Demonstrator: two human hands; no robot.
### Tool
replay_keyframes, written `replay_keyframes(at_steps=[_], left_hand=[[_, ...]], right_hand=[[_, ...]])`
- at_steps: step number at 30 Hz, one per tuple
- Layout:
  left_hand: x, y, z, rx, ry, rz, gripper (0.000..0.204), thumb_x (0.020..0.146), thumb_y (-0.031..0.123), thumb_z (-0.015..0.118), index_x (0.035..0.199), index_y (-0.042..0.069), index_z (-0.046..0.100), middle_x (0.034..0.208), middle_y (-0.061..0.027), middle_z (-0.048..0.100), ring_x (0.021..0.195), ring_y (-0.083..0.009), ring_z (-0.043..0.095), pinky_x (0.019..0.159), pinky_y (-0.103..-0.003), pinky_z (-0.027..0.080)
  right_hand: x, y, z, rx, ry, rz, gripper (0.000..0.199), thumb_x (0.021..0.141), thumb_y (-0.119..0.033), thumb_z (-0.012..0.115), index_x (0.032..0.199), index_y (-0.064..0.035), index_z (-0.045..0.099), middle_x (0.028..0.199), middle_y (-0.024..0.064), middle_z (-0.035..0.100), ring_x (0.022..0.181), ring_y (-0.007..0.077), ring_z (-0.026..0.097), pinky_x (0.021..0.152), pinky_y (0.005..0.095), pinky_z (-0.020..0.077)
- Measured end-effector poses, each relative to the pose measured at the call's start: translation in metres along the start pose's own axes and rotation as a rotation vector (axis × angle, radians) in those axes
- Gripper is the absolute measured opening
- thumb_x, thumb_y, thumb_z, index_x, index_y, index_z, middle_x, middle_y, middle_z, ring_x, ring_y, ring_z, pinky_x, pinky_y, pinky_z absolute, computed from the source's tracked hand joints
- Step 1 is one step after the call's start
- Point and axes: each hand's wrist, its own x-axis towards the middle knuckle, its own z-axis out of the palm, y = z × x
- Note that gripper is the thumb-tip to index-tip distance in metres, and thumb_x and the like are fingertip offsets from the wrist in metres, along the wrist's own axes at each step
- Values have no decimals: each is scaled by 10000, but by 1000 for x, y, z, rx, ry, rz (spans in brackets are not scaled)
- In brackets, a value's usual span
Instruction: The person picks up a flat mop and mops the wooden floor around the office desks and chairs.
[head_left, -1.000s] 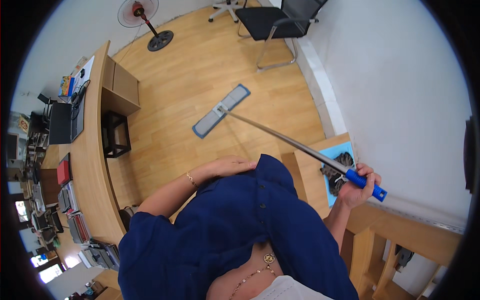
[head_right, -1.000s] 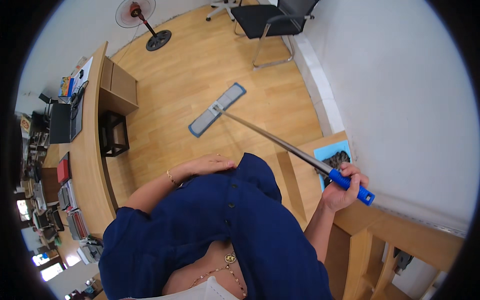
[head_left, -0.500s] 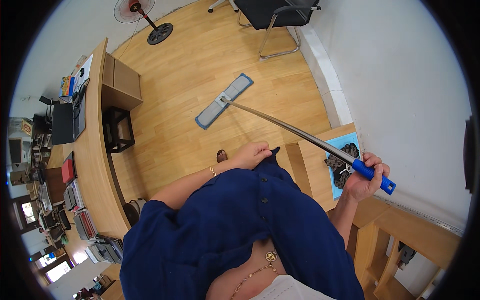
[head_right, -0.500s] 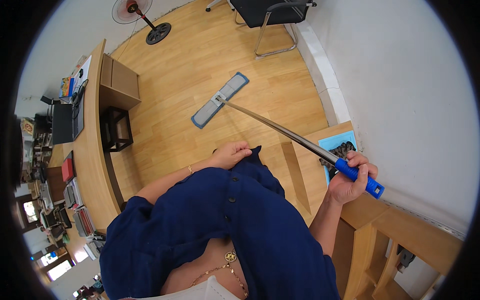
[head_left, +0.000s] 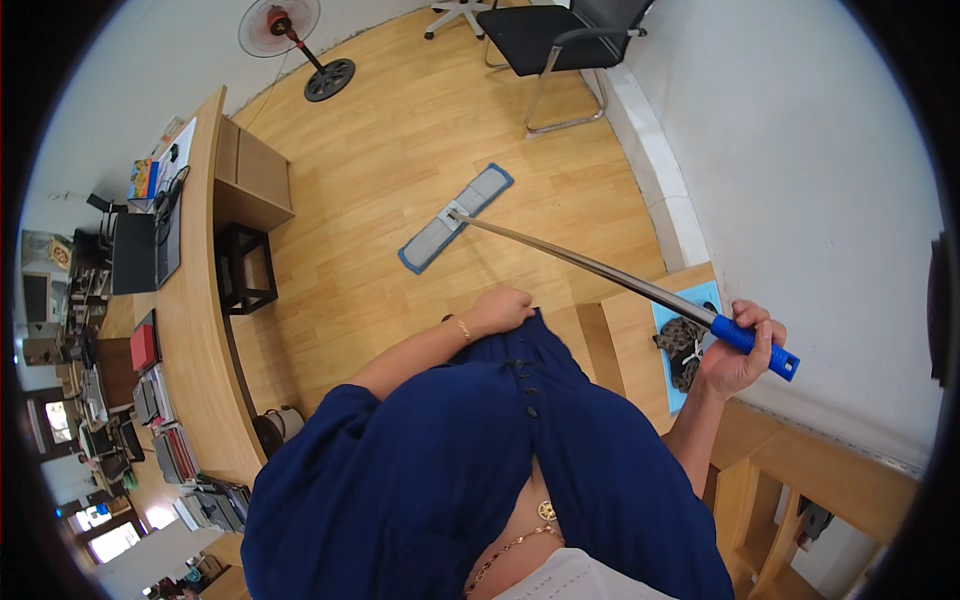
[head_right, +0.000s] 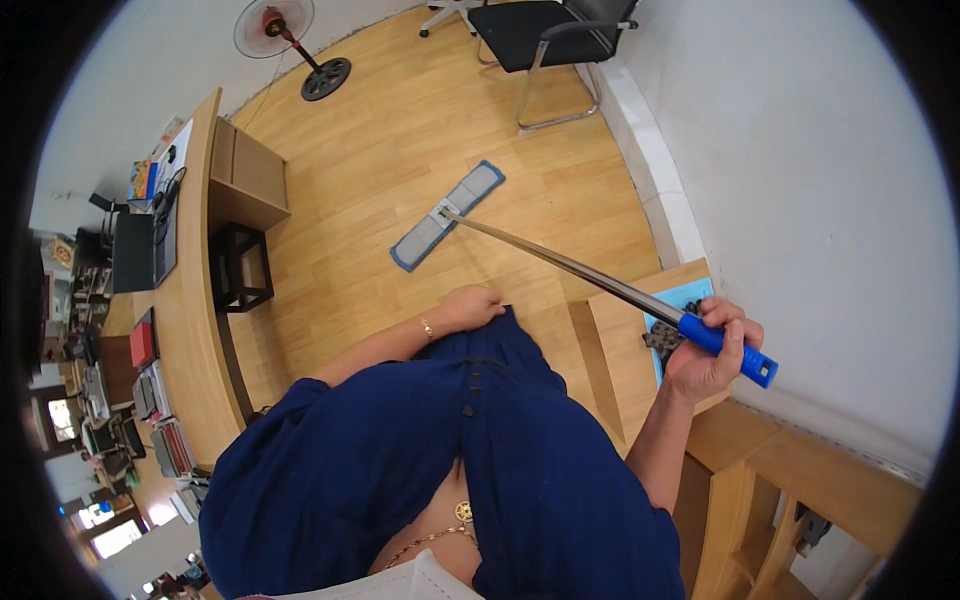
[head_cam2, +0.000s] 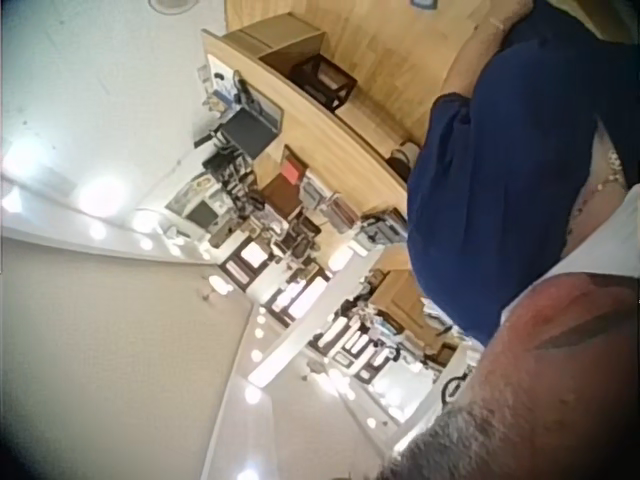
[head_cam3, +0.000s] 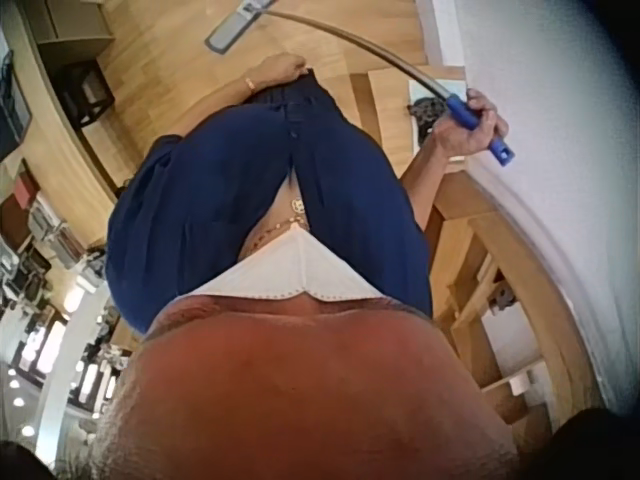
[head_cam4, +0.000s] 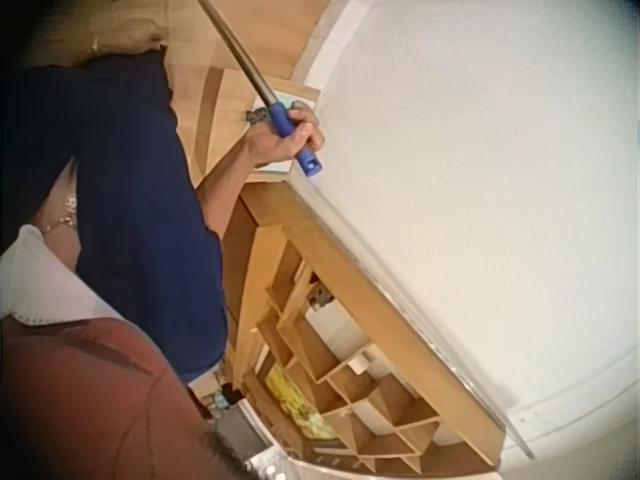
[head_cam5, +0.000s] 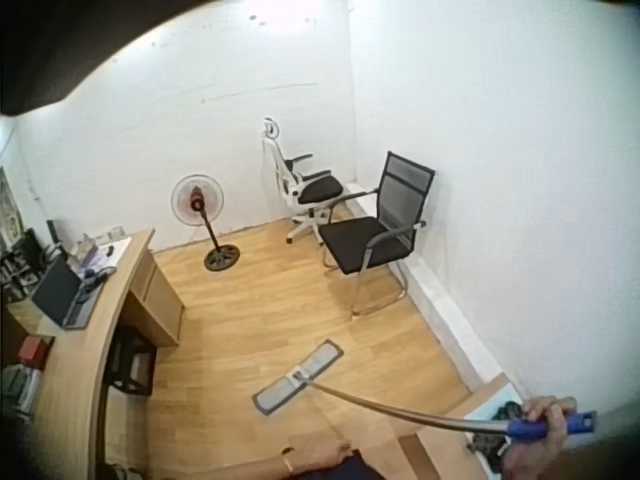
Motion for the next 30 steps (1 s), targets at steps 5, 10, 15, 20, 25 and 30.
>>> replay_keyframes(at_steps=[5,10,15,20,25,30], left_hand=[[-50,-59,-2,-552,-163,-428,557,823,630,492,837,87,613,694,-66,601,555,-183,563,507,-319,433],[-119,-62,-22,-974,-444,-601,466,850,546,550,780,86,582,657,31,483,577,-83,433,522,-268,395],[-122,-68,12,-1109,-28,-482,412,852,481,593,775,76,586,656,36,480,620,-81,441,536,-270,390],[-122,-82,6,-785,87,-552,356,832,419,624,782,67,602,690,-31,569,631,-138,505,569,-291,399],[-127,-51,-41,-155,-178,-524,317,765,340,670,888,50,632,839,-138,639,773,-265,601,682,-362,455],[-36,13,-30,-108,301,257,741,570,162,773,1248,81,487,1176,-173,561,1118,-347,501,922,-413,426]], right_hand=[[0,1,-1,-30,-40,-7,123,885,-158,488,784,-92,462,704,90,527,757,218,483,801,394,398],[-12,-4,-5,-37,-30,-8,134,871,-149,501,770,-75,454,686,95,532,738,222,503,772,385,416],[-18,-10,0,-14,-65,9,129,871,-142,502,774,-74,451,695,101,533,757,230,502,782,388,412],[-22,-38,3,37,-205,91,220,884,-290,499,912,-71,502,851,111,531,831,224,473,813,409,391],[-24,-78,-30,172,-314,39,449,864,-421,508,1110,-45,489,939,108,516,900,235,481,844,415,404],[-34,-101,-34,-83,-450,-29,378,890,-331,524,1108,-22,499,970,119,546,942,216,515,828,399,423]])
